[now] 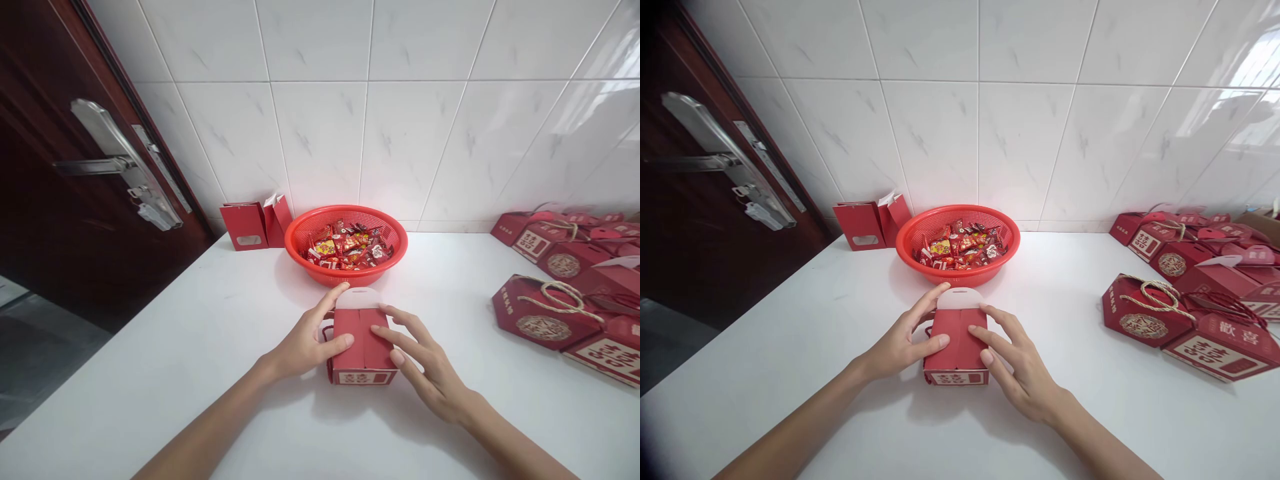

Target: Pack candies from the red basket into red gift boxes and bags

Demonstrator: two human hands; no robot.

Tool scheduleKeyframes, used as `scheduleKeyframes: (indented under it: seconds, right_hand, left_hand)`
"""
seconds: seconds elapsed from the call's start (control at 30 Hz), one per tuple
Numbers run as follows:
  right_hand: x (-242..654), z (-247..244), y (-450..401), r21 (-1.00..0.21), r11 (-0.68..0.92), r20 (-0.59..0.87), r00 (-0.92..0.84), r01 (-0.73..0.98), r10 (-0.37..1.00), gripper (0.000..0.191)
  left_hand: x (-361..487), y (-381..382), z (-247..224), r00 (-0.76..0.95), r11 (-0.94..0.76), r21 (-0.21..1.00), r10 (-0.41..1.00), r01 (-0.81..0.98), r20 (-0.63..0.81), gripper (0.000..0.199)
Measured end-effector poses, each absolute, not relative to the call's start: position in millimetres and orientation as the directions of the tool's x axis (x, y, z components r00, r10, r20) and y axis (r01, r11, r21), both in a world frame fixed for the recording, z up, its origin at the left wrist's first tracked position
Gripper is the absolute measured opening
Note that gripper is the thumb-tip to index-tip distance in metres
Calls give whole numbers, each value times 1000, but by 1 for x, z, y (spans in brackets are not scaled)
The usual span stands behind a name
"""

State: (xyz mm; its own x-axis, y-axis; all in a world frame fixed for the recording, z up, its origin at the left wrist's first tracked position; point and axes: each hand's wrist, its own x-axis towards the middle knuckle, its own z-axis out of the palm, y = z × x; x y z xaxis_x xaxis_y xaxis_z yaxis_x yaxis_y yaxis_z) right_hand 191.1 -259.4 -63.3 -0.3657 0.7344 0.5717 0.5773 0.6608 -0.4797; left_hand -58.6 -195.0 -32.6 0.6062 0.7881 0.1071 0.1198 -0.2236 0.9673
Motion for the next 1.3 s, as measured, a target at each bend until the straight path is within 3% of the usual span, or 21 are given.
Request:
scheduleKeyframes:
  seconds: [0.43, 0.63, 0.83, 1.03, 1.13, 1.3]
  right_hand:
    - [194, -63, -260, -475, 680, 608, -350, 559, 713, 37]
    - [194, -59, -259, -463, 749, 652, -391, 473, 650, 43]
    - [188, -62, -260, -542, 655, 633, -257, 527, 730, 18]
    - [183, -62, -258, -642, 552, 594, -110, 531, 797, 24]
    - [181, -62, -258, -626, 585, 609, -146, 516, 780, 28]
    - [181, -63, -259, -598, 626, 611, -220, 501, 760, 29]
  left_hand:
    - [-58, -195, -32, 613, -234, 965, 782, 117, 115, 74]
    - [-58, -197, -28, 617, -258, 956, 778, 137, 121, 45]
    - [-58, -193, -28, 606, -419, 882, 766, 217, 214, 27]
    - [-56, -193, -30, 608, -466, 854, 754, 232, 247, 25]
    - [-55, -194, -28, 609, -424, 879, 762, 216, 218, 32]
    - [-54, -197, -27, 619, -402, 888, 762, 225, 188, 27]
